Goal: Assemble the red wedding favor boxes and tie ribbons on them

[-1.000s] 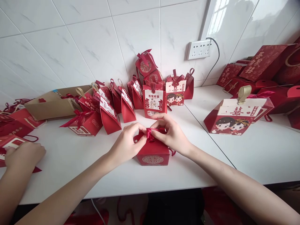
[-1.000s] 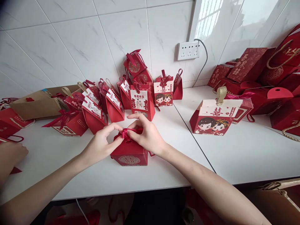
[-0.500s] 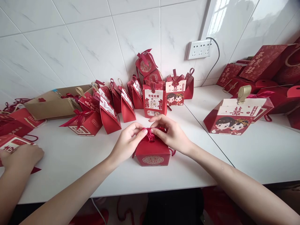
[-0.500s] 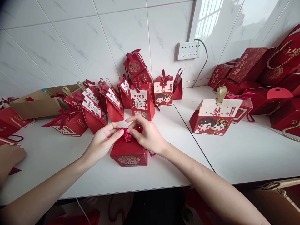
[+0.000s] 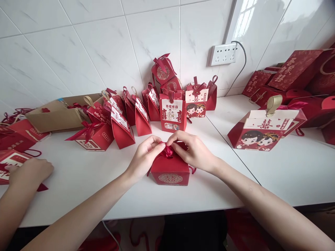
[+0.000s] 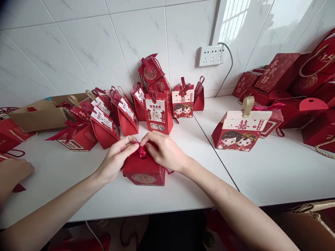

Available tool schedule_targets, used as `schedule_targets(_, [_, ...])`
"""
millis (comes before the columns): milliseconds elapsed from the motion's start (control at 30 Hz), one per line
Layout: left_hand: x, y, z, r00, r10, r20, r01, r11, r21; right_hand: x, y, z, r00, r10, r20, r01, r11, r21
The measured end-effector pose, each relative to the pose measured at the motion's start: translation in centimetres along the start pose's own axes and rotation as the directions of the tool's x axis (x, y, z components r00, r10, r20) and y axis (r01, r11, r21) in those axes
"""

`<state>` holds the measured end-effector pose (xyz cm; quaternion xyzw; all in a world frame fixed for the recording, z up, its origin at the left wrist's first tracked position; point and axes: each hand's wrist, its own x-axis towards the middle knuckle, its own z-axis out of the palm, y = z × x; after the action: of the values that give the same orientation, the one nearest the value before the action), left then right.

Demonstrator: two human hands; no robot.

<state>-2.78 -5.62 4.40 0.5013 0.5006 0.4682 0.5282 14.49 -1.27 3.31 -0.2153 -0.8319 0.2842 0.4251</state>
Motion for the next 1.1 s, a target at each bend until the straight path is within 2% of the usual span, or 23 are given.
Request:
schedule_targets(100, [0.0, -0.1, 0.0, 1.0, 0.01, -0.021, -0.011, 1.0, -0.013, -0.1, 0.1, -0.6, 0.993, -0.104, 0.048, 0.107, 0.993, -0.047])
schedule_targets(233, [0.0, -0.1, -0.3, 1.0, -0.001, -0.019, 0.001, 1.0, 0.002, -0.2, 0.3, -1.2, 0.986, -0.144, 0.082, 0.151, 0.985, -0.089])
schedule_targets(367, [0.1, -0.1, -0.6, 1.0, 0.015, -0.006, -0.014, 0.998, 0.057, -0.3, 0.5, -1.4, 0.967, -0.226, 0.119, 0.24, 0.963, -0.12])
schedule_targets(533, [0.1, 0.1, -0.8, 0.997, 0.073, -0.035, -0.066, 0.983, 0.172, -0.3, 0.4, -1.8, 0.933, -0.33, 0.145, 0.358, 0.899, -0.253])
schedule_targets(667, [0.0, 0.4, -0.9, 0.991, 0.124, -0.05, -0.108, 0.96, 0.259, -0.2, 0.2, -2.6, 0.937, -0.31, 0.16, 0.346, 0.888, -0.302])
schedule_targets(833, [-0.5, 0.7, -1.5, 0.97, 0.235, -0.055, -0.188, 0.878, 0.44, -0.2, 0.2, -3.5, 0.935, -0.301, 0.19, 0.343, 0.903, -0.258])
schedule_targets(1000, [-1.9, 0.8, -1.9, 0.962, 0.257, -0.095, -0.15, 0.782, 0.605, -0.7, -0.6, -4.3, 0.937, -0.277, 0.211, 0.333, 0.892, -0.305])
schedule_targets(1100, [-2.8, 0.6, -2.0, 0.97, 0.225, -0.089, -0.122, 0.773, 0.622, -1.7, -1.2, -4.6, 0.946, -0.245, 0.211, 0.311, 0.87, -0.384])
